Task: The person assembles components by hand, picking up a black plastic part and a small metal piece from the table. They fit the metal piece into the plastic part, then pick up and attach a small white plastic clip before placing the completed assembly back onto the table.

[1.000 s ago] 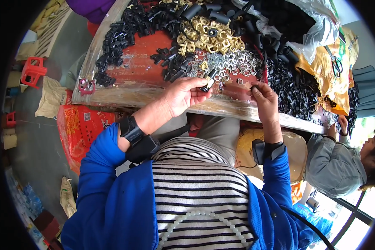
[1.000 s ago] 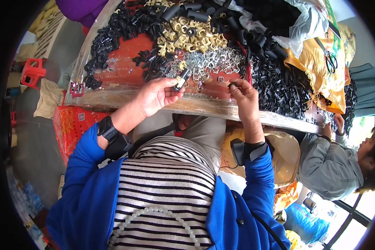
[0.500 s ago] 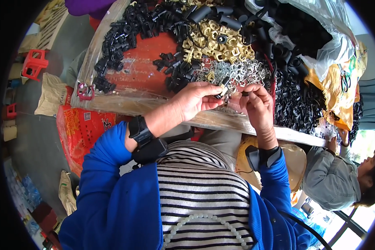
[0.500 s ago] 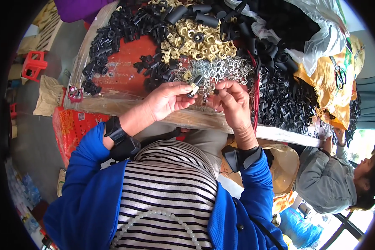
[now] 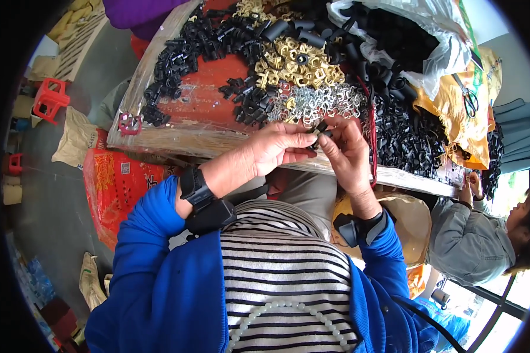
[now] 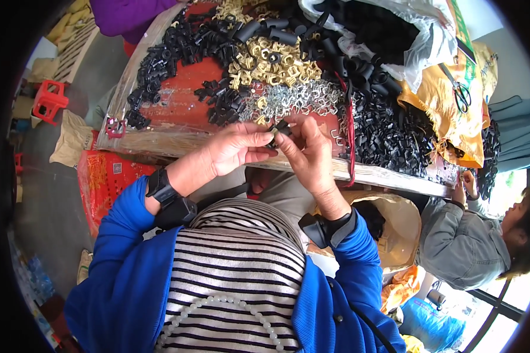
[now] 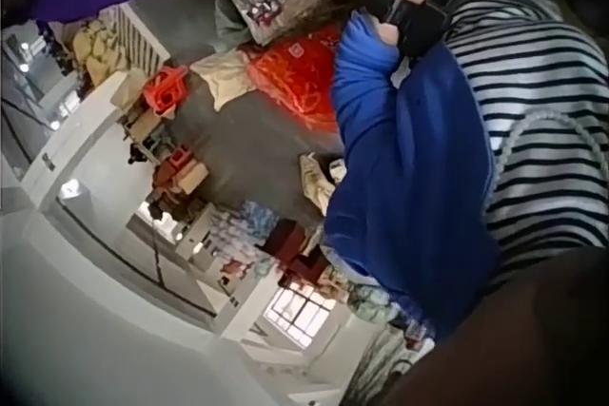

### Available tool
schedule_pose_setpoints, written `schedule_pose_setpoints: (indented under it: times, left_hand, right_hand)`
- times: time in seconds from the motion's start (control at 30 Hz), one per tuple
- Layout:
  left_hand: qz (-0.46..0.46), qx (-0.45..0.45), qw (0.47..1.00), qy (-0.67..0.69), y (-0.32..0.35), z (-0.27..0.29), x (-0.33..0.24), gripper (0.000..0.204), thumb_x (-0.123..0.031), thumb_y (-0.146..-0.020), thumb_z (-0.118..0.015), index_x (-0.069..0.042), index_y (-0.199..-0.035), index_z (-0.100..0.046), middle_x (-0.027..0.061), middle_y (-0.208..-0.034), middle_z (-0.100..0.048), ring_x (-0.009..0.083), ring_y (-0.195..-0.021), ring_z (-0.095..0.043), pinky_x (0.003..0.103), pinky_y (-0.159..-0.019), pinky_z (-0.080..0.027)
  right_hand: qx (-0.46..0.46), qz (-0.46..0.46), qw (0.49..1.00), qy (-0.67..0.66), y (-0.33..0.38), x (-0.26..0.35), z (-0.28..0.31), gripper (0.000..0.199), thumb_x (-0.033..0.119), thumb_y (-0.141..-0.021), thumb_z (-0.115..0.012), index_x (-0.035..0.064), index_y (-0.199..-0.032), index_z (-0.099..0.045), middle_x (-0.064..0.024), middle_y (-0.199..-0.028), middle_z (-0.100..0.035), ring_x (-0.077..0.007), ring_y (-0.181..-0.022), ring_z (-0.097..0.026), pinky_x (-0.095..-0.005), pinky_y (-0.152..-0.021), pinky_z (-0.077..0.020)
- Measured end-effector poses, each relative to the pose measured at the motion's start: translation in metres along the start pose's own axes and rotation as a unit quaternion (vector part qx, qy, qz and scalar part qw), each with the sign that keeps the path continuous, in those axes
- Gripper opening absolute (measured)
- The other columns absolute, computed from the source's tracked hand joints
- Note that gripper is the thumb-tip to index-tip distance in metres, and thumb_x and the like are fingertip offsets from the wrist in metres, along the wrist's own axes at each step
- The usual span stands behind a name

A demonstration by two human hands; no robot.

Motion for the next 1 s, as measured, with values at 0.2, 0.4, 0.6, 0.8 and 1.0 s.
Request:
schedule_pose_setpoints:
  times: [0.2,0.4,0.6,0.8,1.0]
  left_hand:
    - [0.020,0.000,1.000,-0.002,0.002,-0.001,0.007,0.021,-0.018,-0.076,-0.055,-0.006,-0.094,-0.053,0.0024,-0.087,-0.056,0.0134,-0.078,-0.055,0.024,-0.071,-0.045]
    - [0.053,0.008,0.998,0.039,-0.010,0.000,0.010,0.017,-0.018,-0.078,-0.052,-0.005,-0.089,-0.054,0.0036,-0.083,-0.057,0.0126,-0.074,-0.055,0.024,-0.069,-0.045]
    - [0.031,0.023,0.999,0.022,-0.032,0.007,-0.012,0.018,-0.019,-0.080,-0.048,-0.003,-0.085,-0.054,0.0052,-0.077,-0.057,0.0124,-0.067,-0.055,0.023,-0.063,-0.046]
    - [-0.036,-0.003,0.998,-0.044,-0.042,0.029,-0.033,0.022,-0.022,-0.078,-0.051,-0.001,-0.082,-0.055,0.0067,-0.073,-0.057,0.0107,-0.062,-0.055,0.022,-0.054,-0.045]
    - [-0.042,-0.016,0.999,-0.026,-0.033,0.041,-0.025,0.019,-0.020,-0.078,-0.051,-0.002,-0.084,-0.054,0.0076,-0.077,-0.057,0.0120,-0.065,-0.056,0.023,-0.059,-0.047]
  right_hand:
    - [-0.050,0.043,0.997,0.051,0.012,-0.003,0.003,0.028,0.010,-0.070,-0.062,0.0005,-0.094,-0.052,0.0006,-0.073,-0.045,-0.0053,-0.060,-0.039,-0.0174,-0.056,-0.0350]
    - [-0.066,0.159,0.967,0.187,0.009,0.002,0.004,0.030,0.014,-0.066,-0.065,0.0021,-0.092,-0.056,-0.0031,-0.076,-0.046,-0.0093,-0.061,-0.043,-0.0204,-0.057,-0.0376]
    - [-0.050,0.153,0.964,0.213,-0.033,-0.011,0.032,0.026,0.008,-0.066,-0.063,0.0022,-0.090,-0.056,-0.0057,-0.079,-0.047,-0.0113,-0.068,-0.047,-0.0211,-0.058,-0.0392]
    - [-0.177,0.142,0.849,0.478,-0.121,-0.042,0.112,0.036,0.001,-0.060,-0.057,0.0059,-0.095,-0.049,-0.0125,-0.090,-0.045,-0.0274,-0.080,-0.048,-0.0330,-0.068,-0.0416]
    - [-0.120,0.113,0.819,0.550,-0.152,-0.086,0.122,0.039,0.003,-0.058,-0.057,0.0076,-0.096,-0.048,-0.0127,-0.092,-0.043,-0.0316,-0.085,-0.046,-0.0363,-0.071,-0.0407]
Point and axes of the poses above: each hand's wrist, its own y-axis away from the middle knuckle, its own z-axis out of the back of the hand, x = y × z, the point moved 6 cm from there along -y, towards the middle knuckle
